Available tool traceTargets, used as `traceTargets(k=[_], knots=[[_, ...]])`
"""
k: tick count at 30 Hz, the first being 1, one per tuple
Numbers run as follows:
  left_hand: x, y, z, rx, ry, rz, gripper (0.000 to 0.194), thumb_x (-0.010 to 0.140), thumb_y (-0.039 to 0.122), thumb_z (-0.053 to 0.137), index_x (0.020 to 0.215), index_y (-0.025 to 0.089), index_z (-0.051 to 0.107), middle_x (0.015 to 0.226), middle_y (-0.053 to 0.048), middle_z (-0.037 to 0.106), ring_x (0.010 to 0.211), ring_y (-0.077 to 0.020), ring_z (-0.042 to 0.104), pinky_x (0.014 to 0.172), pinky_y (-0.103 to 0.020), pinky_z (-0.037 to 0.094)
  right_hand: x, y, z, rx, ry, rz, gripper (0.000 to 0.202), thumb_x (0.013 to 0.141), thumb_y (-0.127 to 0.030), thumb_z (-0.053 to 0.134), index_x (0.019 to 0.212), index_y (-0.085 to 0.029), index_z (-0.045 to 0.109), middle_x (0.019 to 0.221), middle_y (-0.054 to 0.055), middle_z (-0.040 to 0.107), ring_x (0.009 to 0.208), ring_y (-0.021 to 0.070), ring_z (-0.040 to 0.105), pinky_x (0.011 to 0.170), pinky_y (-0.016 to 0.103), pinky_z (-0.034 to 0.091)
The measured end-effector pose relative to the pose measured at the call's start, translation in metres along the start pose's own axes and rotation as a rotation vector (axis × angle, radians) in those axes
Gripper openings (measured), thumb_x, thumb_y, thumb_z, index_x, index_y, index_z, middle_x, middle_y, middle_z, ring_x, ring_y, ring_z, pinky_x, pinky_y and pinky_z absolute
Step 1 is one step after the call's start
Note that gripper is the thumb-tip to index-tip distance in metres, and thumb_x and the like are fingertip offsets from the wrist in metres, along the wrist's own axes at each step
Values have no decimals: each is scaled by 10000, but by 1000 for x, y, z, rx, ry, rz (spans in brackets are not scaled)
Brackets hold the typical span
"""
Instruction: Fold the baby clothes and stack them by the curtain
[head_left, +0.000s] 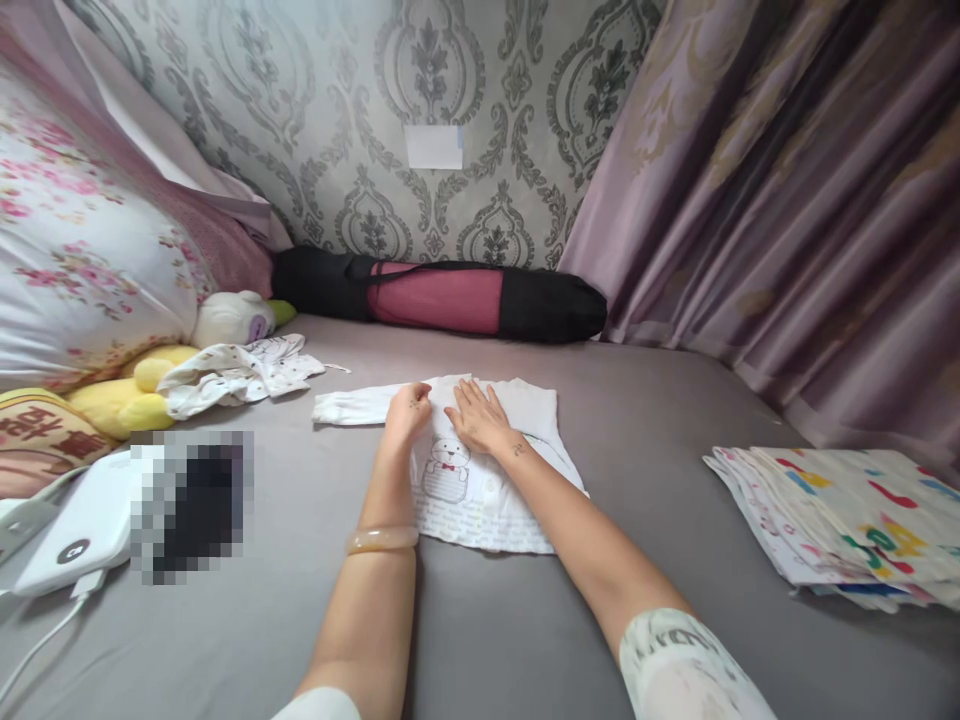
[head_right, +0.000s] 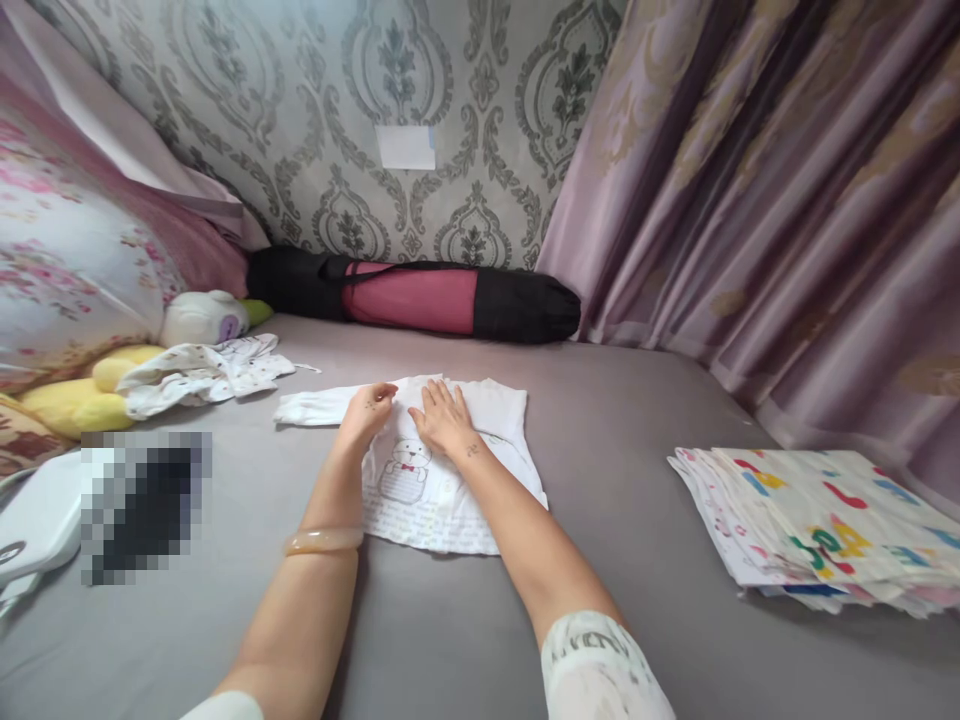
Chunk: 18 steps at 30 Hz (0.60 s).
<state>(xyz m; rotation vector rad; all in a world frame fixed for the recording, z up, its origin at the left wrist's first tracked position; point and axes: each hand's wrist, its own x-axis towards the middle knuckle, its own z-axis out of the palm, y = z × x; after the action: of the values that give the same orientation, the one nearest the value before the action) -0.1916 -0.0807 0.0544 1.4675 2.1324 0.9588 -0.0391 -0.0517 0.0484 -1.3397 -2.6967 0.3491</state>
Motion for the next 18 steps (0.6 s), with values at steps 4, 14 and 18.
traceTargets(k=[4, 14, 18], knots=[[0, -2, -4, -13, 20, -32, 396, 820, 103, 434, 1113, 106, 701, 1144, -142, 703, 1088, -216, 641, 954, -284, 449, 5, 1, 9, 19, -42, 0, 670, 996, -464, 205, 1514, -41, 246, 1600, 124, 168, 1480, 222, 97, 1186, 408, 58], [1, -5, -8, -79, 113, -73, 359, 830, 171, 443, 1058, 118, 715, 1058, -129, 728, 1023, -222, 658, 912, -295, 468, 30, -2, -1, -5, -29, 2, 616, 1004, -428, 180, 1509, -92, 289, 1590, 97, 225, 1474, 230, 127, 1185, 450, 23], [3, -12, -8, -94, 143, -91, 359, 833, 184, 436, 1051, 126, 716, 1033, -124, 730, 1001, -223, 660, 895, -301, 470, 42, 1, 5, 6, -80, 19, 639, 999, -453, 157, 1525, -103, 255, 1599, 79, 198, 1478, 242, 100, 1187, 438, 46]])
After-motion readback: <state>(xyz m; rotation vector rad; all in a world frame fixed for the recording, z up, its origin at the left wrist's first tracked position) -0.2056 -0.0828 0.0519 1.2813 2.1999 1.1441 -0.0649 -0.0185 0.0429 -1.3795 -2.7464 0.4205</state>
